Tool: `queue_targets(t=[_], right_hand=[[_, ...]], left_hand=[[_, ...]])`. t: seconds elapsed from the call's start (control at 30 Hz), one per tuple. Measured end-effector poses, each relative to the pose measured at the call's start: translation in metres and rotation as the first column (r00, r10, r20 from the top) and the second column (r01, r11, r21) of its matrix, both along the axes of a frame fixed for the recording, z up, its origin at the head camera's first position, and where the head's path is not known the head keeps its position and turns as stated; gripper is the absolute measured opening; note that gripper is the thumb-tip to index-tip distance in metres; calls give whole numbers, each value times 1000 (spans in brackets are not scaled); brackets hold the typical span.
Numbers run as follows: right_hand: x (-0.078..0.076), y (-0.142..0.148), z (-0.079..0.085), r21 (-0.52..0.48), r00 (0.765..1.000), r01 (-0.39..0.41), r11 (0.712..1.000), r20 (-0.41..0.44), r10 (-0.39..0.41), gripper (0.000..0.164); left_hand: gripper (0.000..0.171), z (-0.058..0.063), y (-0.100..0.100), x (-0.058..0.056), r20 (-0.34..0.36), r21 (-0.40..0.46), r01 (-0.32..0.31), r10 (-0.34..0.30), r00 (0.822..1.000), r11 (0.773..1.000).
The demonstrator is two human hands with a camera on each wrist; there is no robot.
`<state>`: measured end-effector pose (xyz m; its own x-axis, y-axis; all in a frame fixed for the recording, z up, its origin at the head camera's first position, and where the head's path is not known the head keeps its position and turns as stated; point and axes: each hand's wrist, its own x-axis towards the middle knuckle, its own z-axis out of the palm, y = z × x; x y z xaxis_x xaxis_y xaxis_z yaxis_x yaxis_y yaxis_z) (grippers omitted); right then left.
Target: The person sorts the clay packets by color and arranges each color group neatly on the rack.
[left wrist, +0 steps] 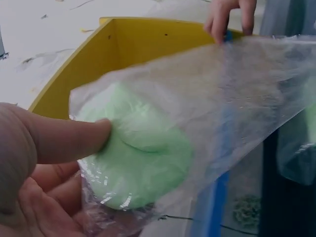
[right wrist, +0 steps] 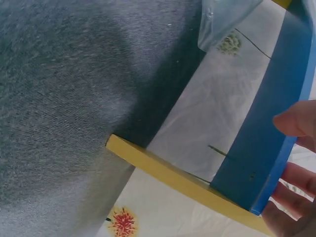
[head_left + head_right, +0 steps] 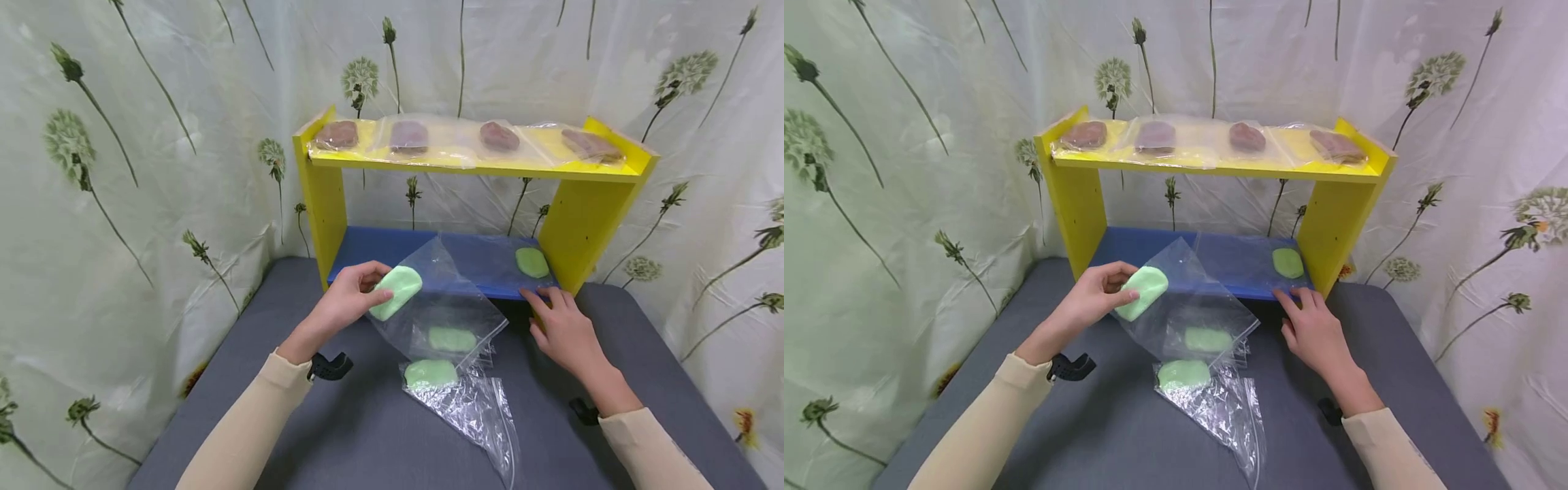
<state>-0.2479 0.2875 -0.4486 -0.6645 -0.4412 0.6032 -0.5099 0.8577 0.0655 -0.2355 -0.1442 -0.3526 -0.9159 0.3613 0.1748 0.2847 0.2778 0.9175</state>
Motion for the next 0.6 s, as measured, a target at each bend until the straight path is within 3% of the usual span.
queue_targets(t=[0.07,0.17,0.33,0.5,0.6], right_hand=[[1,-1,2,5,1000,8,1000,15,-8,61],[3,-1,4,13,999,19,1000,29,-19,62],[5,-1,4,30,999,41,999,32,-42,63],[6,1,5,35,999,42,999,22,-42,63],[7,2,6,33,999,46,998,20,-47,64]], left_hand=[[29,7,4,-10,-44,10,-1,1,999,1000],[30,13,9,-27,-70,60,-62,67,995,996],[36,9,8,-50,-23,167,-217,224,974,962],[42,-5,4,-70,30,253,-356,361,932,900],[45,-14,2,-82,-24,230,-438,455,890,869]])
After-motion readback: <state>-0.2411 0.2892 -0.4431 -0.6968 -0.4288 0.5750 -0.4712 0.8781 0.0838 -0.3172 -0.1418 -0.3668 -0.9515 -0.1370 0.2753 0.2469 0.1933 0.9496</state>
